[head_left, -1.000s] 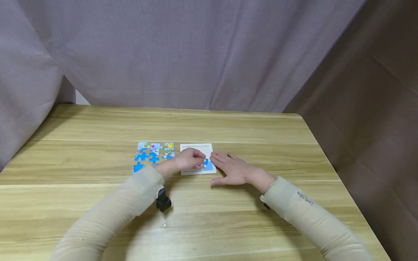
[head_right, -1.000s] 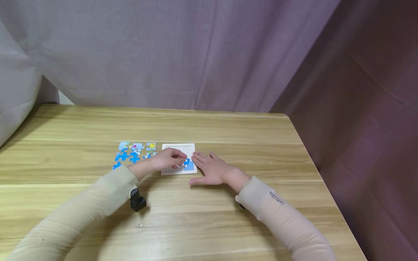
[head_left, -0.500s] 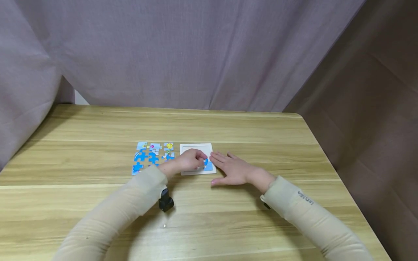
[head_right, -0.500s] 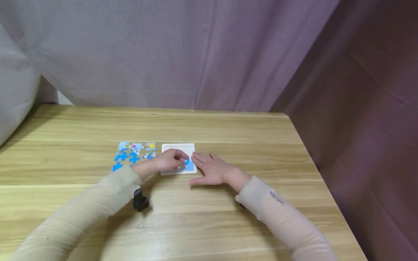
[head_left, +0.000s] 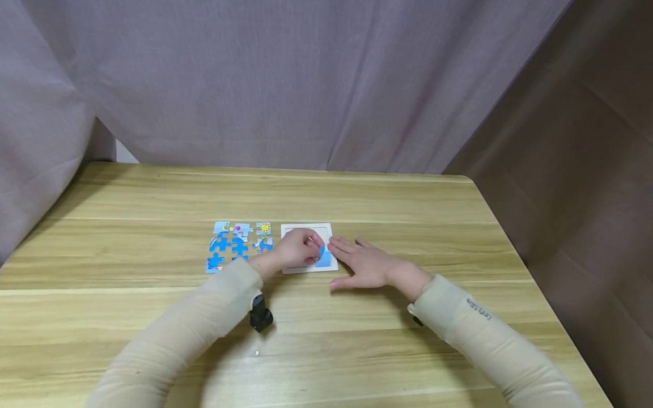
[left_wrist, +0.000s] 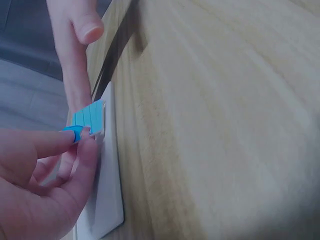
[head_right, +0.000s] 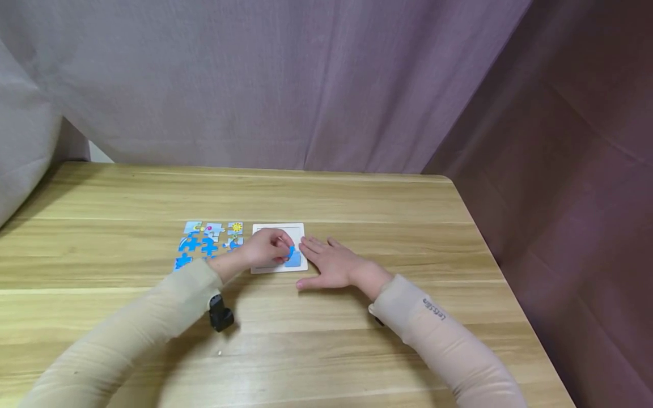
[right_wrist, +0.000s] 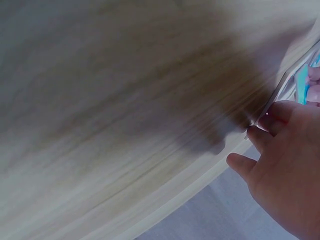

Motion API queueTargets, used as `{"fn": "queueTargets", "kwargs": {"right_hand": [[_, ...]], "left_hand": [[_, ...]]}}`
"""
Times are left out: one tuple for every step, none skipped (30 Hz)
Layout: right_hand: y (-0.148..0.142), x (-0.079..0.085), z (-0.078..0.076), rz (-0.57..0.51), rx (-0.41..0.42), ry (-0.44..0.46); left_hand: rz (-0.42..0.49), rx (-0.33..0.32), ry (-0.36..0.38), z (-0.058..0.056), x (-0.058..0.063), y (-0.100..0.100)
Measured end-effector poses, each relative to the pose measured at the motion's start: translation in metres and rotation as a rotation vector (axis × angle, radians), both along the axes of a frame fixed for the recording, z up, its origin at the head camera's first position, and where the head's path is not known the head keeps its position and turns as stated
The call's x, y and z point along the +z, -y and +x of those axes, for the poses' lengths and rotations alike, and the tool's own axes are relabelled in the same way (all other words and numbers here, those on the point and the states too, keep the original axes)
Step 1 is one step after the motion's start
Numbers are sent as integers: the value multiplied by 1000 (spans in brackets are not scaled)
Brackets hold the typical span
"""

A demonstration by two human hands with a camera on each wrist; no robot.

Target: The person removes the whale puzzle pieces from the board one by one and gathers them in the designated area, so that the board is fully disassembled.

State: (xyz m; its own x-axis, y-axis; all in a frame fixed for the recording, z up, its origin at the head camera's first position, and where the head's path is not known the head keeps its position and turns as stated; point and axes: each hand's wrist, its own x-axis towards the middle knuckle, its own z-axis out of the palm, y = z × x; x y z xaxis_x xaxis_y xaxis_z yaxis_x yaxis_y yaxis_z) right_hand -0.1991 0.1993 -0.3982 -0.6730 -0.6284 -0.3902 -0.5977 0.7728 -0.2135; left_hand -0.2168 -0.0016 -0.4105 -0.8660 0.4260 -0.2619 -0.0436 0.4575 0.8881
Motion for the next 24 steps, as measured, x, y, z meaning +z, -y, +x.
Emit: {"fn": "queueTargets", "kwargs": {"right_hand": [[0,0,0,1,0,-2],[0,0,0,1,0,-3],[0,0,0,2,0,-4],[0,1,0,5,-1,-4],[0,1,0,9,-1,-4],[1,1,1,12,-2,-4],[1,1,1,17,-4,-4],[1,1,1,19,-4,-3],[1,2,1,16,-3,-3],[1,2,1,14,-2,-3],[1,2,1,9,0,-3],[1,2,1,11,0,-2],[1,2,1,12,-1,0],[1,2,1,10,0,1],[1,2,1,8,0,3],[1,3,1,10,-1,5],[0,3,1,13,-3,8],[1,3,1,18,-5,11],[1,3,1,17,-4,12],[1,3,1,17,-4,12],[1,3,1,17,-5,13],[1,3,1,13,-4,12],[1,3,1,15,-6,13],[1,3,1,16,-6,13]], "left_hand": [[10,2,9,0,0,2],[19,4,18,-1,1,3],[24,9,30,-1,1,5],[29,8,33,-2,2,6],[30,8,37,-2,2,8],[30,6,40,-3,3,9],[32,0,41,-3,4,11],[32,-3,47,-3,4,13],[32,-7,52,-3,4,14],[33,-13,54,-3,4,16],[33,-14,63,-3,4,17],[34,-18,66,-3,4,18],[38,-20,70,-4,3,20],[36,-21,69,-4,3,21],[35,-20,70,-4,3,22],[30,-22,65,-4,3,23],[26,-23,60,-4,4,25],[23,-23,53,-4,4,26],[16,-22,45,-3,5,28],[8,-23,35,-3,6,29],[4,-20,29,-2,7,31],[3,-19,18,-2,7,34],[3,-15,14,-2,8,36],[6,-7,14,-2,9,39]]}}
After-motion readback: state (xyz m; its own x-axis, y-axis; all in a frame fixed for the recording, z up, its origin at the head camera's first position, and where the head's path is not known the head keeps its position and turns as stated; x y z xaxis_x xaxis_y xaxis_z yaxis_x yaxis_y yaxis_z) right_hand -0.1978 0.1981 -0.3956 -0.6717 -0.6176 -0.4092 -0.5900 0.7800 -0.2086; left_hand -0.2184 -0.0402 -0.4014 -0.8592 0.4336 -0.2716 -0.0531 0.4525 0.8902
